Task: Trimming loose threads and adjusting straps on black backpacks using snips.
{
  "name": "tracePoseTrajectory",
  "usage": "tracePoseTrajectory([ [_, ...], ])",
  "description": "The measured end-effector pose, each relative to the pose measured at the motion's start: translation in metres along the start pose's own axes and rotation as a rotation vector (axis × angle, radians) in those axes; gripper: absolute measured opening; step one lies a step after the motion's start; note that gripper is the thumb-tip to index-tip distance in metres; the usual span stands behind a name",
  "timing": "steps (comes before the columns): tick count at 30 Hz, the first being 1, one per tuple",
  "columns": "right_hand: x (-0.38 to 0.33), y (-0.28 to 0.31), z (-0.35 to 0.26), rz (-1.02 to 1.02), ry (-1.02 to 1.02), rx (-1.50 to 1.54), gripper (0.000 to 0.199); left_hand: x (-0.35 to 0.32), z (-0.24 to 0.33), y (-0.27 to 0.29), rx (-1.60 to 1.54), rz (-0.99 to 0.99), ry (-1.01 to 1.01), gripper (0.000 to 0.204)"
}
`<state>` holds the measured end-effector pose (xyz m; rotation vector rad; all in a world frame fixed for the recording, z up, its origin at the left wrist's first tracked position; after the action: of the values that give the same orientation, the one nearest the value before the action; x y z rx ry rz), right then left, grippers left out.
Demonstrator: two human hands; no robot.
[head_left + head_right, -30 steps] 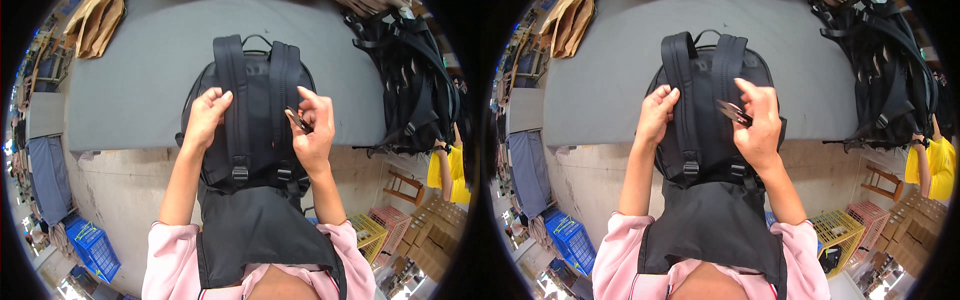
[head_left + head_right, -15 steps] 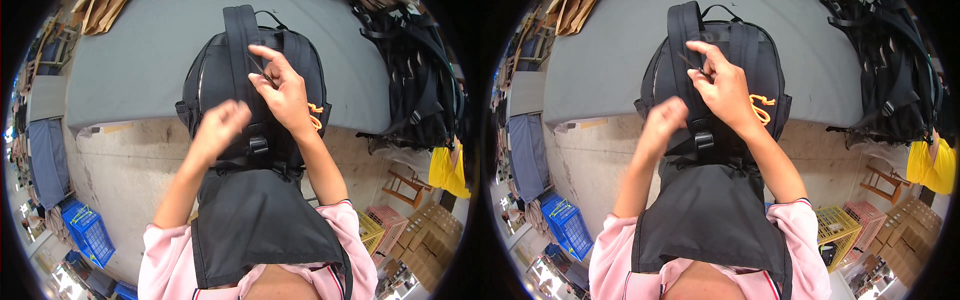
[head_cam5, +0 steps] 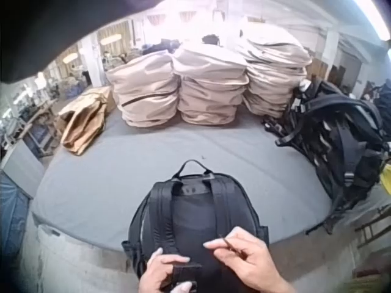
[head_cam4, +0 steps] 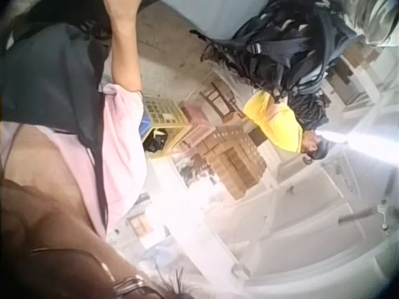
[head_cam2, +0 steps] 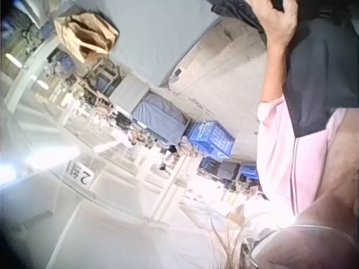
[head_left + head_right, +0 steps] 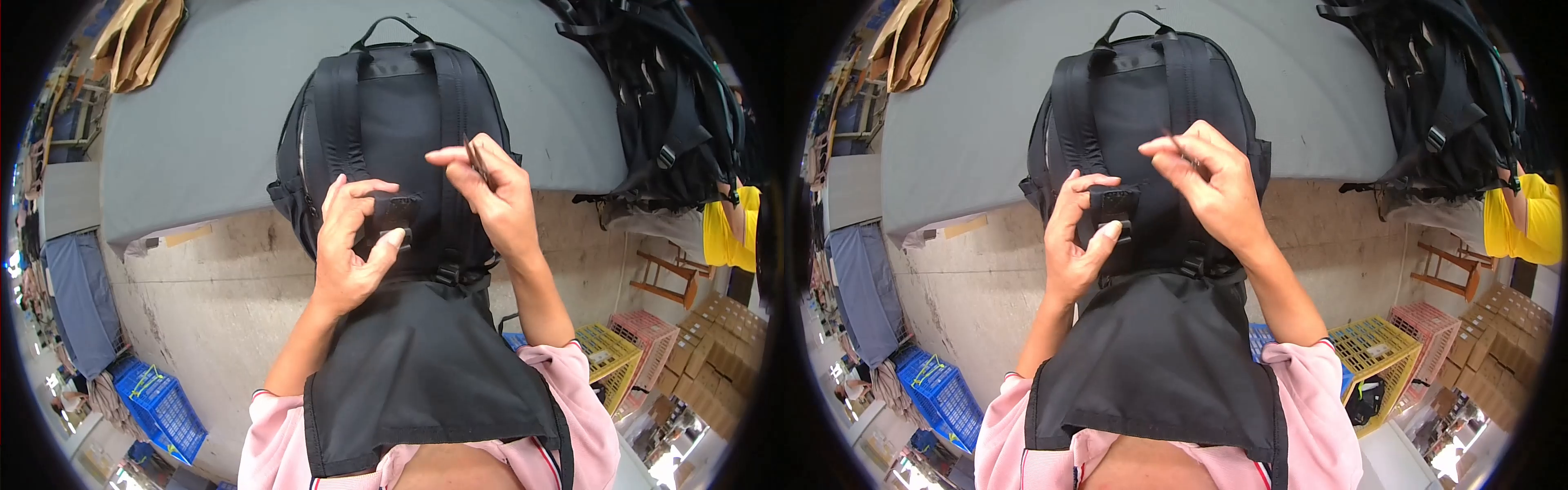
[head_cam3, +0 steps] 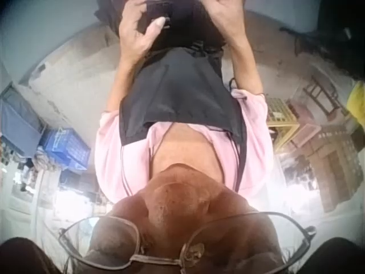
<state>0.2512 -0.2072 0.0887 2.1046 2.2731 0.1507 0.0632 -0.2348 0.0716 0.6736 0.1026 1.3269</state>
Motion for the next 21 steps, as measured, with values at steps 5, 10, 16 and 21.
tracePoseTrajectory([
  [5, -0.004, -0.01, 0.011, -0.077, 0.114, 0.05, 0.017, 0.01, 0.003, -0.003, -0.038, -0.053, 0.042, 0.024],
  [10, -0.002, -0.016, -0.002, -0.081, 0.228, -0.171, 0.013, 0.011, 0.006, -0.008, 0.176, -0.041, -0.017, 0.026],
  [16, -0.029, -0.005, -0.003, -0.154, -0.083, 0.566, 0.005, 0.008, -0.001, -0.014, 0.206, -0.052, -0.018, 0.029],
  [21, -0.044, 0.001, 0.019, 0.081, -0.1, -0.073, 0.036, 0.012, -0.002, -0.009, 0.004, -0.072, 0.107, 0.033],
])
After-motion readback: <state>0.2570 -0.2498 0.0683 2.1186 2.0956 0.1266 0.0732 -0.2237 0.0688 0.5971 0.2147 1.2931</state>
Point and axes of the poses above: each hand's wrist, its own x-axis towards the middle knuckle, its own y-axis out of the back of the hand, z = x × y, the point moved 3 cm from there along x, towards the middle knuckle, and after that the axes turned 7 degrees about x, right-handed, at the moved point
